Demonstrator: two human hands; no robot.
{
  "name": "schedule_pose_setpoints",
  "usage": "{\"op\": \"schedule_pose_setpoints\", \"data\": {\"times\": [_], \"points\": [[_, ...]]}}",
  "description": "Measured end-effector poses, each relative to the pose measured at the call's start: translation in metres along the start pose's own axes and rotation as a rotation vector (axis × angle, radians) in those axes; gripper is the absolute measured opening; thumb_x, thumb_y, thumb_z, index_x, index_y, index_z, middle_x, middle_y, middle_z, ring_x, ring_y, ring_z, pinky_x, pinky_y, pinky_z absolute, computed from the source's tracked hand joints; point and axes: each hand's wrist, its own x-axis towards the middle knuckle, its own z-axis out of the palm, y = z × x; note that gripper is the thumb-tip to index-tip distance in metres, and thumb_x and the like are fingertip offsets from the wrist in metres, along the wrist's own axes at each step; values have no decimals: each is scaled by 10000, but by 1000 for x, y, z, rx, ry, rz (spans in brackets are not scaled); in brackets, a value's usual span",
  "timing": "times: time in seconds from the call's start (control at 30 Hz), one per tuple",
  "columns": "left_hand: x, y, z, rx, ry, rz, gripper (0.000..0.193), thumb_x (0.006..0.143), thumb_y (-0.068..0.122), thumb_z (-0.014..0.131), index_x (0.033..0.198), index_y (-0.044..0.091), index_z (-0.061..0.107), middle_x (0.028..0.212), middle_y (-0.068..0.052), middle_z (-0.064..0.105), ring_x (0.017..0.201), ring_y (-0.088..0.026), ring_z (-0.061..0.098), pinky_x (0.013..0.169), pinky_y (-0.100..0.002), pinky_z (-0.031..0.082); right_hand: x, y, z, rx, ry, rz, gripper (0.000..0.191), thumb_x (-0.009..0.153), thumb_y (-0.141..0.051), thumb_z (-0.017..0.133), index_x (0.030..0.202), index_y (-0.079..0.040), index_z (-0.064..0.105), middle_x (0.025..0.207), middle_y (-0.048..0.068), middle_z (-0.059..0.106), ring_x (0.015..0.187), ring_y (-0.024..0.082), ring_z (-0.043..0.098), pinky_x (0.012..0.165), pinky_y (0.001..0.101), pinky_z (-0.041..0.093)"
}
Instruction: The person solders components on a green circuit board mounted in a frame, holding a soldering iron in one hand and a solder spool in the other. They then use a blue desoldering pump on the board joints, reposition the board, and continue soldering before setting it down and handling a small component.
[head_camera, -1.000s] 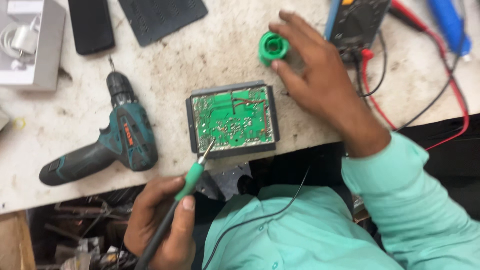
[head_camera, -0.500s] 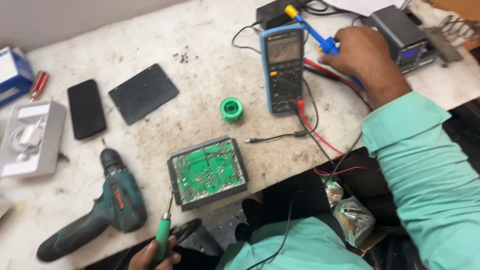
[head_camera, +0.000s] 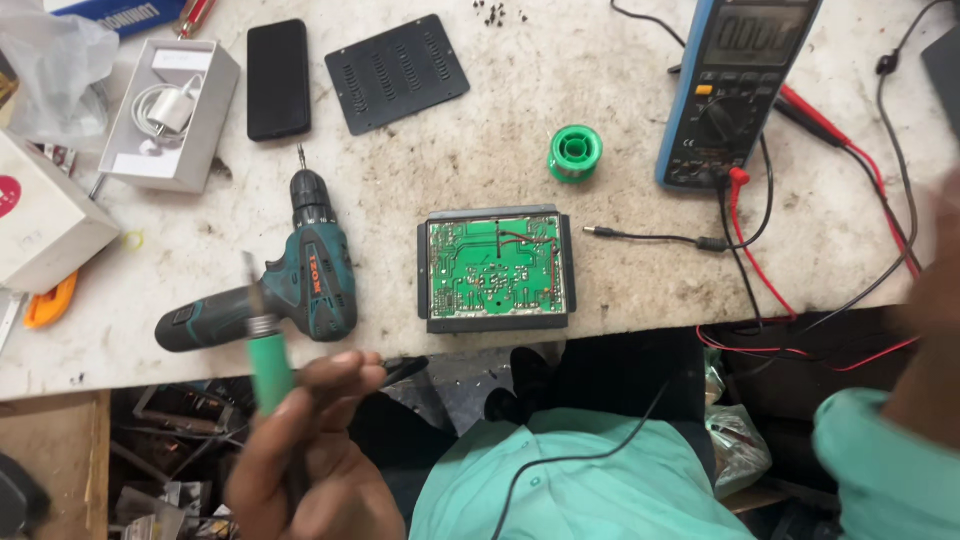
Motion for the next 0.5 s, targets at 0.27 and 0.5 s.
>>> {"op": "schedule_pose_setpoints", "data": {"times": [0.27, 0.5], "points": [[15, 28, 17, -71, -60, -102, 302, 1083, 207, 526, 1351, 68, 522, 1302, -272, 640, 1233, -331, 620, 1142, -516, 471, -12, -112, 29, 63, -466, -245, 256, 862, -301, 851, 927, -91, 721, 689, -12, 601, 599, 170, 623, 524, 343, 461], [-14, 37, 46, -30, -294, -206, 318, 1043, 221, 513, 1306, 44, 531, 1300, -295, 623, 1302, -345, 555, 1215, -550, 365, -39, -152, 38, 58, -518, -287, 176, 829, -273, 734, 912, -120, 716, 717, -2, 650, 638, 158, 686, 547, 299, 497]]}}
